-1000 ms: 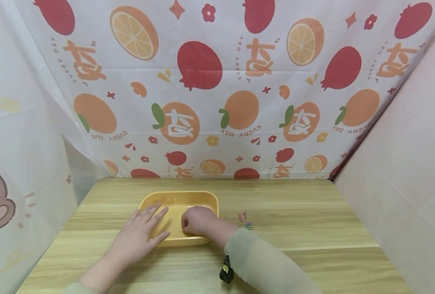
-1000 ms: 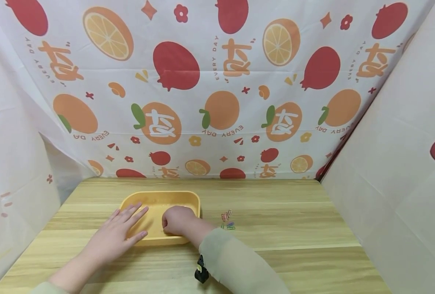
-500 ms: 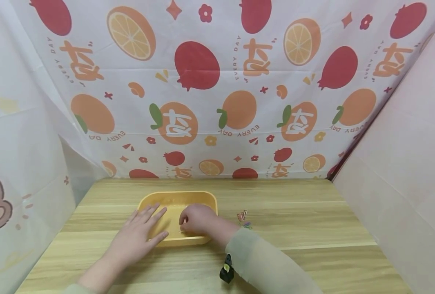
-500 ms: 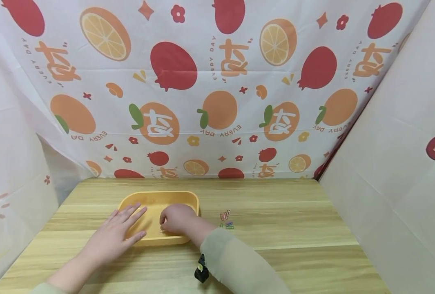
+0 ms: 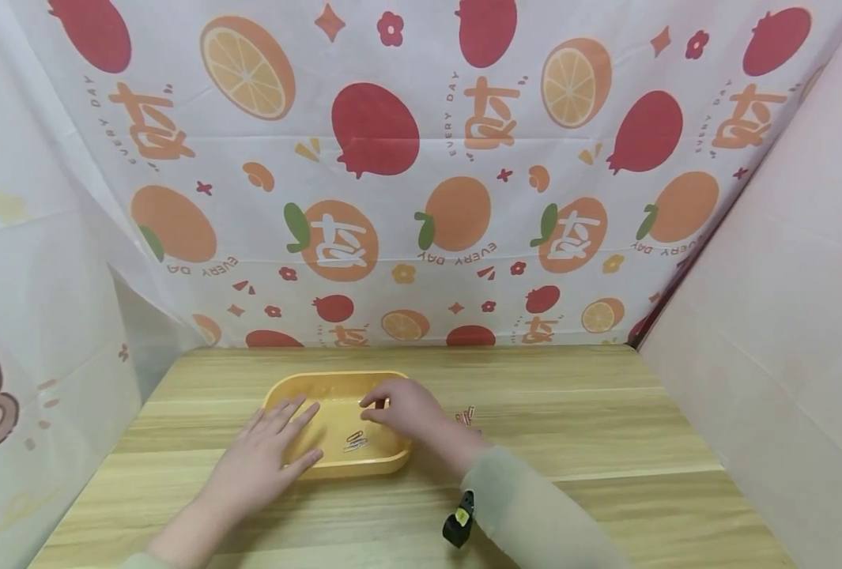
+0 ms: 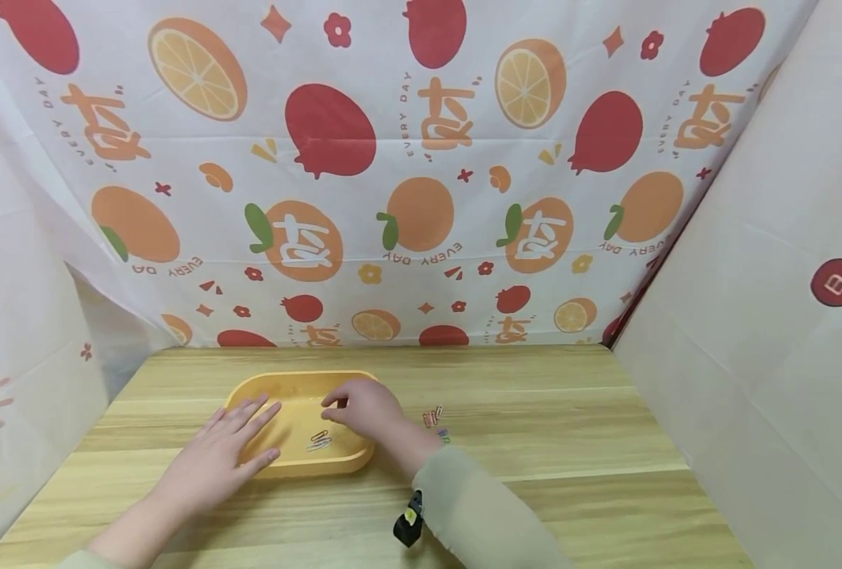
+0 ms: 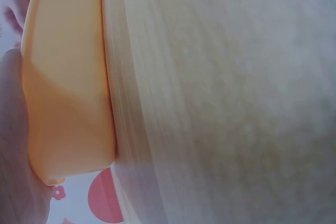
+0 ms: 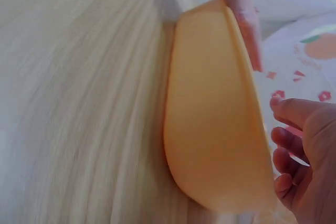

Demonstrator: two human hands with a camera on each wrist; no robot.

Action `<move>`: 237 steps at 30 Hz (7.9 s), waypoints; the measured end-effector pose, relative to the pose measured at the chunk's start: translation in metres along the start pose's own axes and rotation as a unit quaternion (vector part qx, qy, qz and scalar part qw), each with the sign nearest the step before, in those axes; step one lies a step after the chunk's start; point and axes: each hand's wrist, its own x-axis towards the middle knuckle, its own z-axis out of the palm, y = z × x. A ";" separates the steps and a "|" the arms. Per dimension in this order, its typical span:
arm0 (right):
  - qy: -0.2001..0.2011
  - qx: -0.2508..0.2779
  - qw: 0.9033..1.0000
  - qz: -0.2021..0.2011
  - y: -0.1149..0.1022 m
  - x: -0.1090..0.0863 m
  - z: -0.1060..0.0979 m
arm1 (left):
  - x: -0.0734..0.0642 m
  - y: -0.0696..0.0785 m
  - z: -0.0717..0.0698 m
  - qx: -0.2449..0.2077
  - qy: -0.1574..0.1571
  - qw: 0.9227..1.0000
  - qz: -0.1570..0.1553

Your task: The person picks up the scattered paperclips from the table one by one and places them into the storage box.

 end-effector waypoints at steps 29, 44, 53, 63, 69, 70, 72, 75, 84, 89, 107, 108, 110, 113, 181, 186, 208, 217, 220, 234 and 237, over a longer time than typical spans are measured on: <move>0.108 0.087 0.983 0.122 0.132 -0.096 -0.044 | -0.001 0.001 0.001 -0.002 0.000 1.000 -0.003; 0.065 0.049 0.990 0.115 0.140 -0.106 -0.046 | 0.000 0.000 0.001 -0.004 0.001 1.000 -0.003; 0.044 0.003 0.996 0.082 0.146 -0.107 -0.041 | 0.000 0.000 0.001 0.000 0.008 1.000 -0.001; 0.024 -0.030 0.997 0.072 0.151 -0.106 -0.037 | -0.002 0.000 0.001 0.001 0.006 1.000 -0.003; 0.022 -0.045 0.997 0.059 0.151 -0.105 -0.037 | -0.002 0.000 0.002 0.000 0.006 1.000 -0.003; 0.021 -0.046 0.997 0.057 0.151 -0.105 -0.037 | -0.002 0.000 0.002 -0.001 0.006 1.000 -0.004; 0.019 -0.051 0.997 0.054 0.151 -0.104 -0.037 | -0.002 0.001 0.001 -0.001 0.005 1.000 -0.004; 0.019 -0.058 0.997 0.043 0.151 -0.105 -0.037 | -0.002 0.001 0.001 -0.003 0.005 1.000 -0.004; 0.023 -0.078 0.996 0.031 0.151 -0.104 -0.036 | -0.003 0.001 0.000 -0.008 0.003 1.000 -0.006; 0.024 -0.068 0.997 0.036 0.151 -0.103 -0.035 | -0.003 0.000 0.001 -0.005 0.003 1.000 -0.006; 0.028 0.004 0.998 0.052 0.152 -0.104 -0.036 | -0.002 -0.001 0.001 -0.004 0.004 1.000 -0.003; 0.029 0.008 0.998 0.051 0.152 -0.104 -0.036 | -0.001 -0.001 0.001 -0.004 0.004 1.000 -0.003; 0.030 0.016 0.998 0.047 0.152 -0.104 -0.037 | -0.001 -0.001 0.001 -0.005 0.003 1.000 -0.003; 0.031 0.028 0.998 0.042 0.152 -0.104 -0.038 | -0.001 -0.001 0.001 -0.006 0.003 1.000 -0.003; -0.025 0.152 0.988 0.023 0.082 -0.046 -0.051 | -0.003 0.000 -0.001 -0.010 0.003 1.000 -0.008; -0.030 0.167 0.986 0.004 0.050 -0.026 -0.038 | -0.003 -0.001 0.001 -0.005 0.003 1.000 -0.005; -0.051 0.112 0.992 -0.026 -0.010 0.017 0.014 | -0.004 -0.002 0.000 -0.006 0.006 1.000 -0.008; -0.078 -0.058 0.995 -0.008 -0.018 0.024 0.033 | -0.003 -0.002 0.000 -0.002 0.011 1.000 -0.003; -0.089 -0.089 0.992 0.008 -0.021 0.025 0.040 | -0.003 -0.002 -0.001 -0.002 0.012 1.000 -0.003; -0.110 -0.132 0.985 0.011 -0.026 0.024 0.047 | -0.002 -0.002 -0.001 -0.004 0.007 1.000 -0.005; -0.109 -0.131 0.985 0.011 -0.025 0.024 0.048 | -0.002 -0.001 -0.001 -0.004 0.005 1.000 -0.005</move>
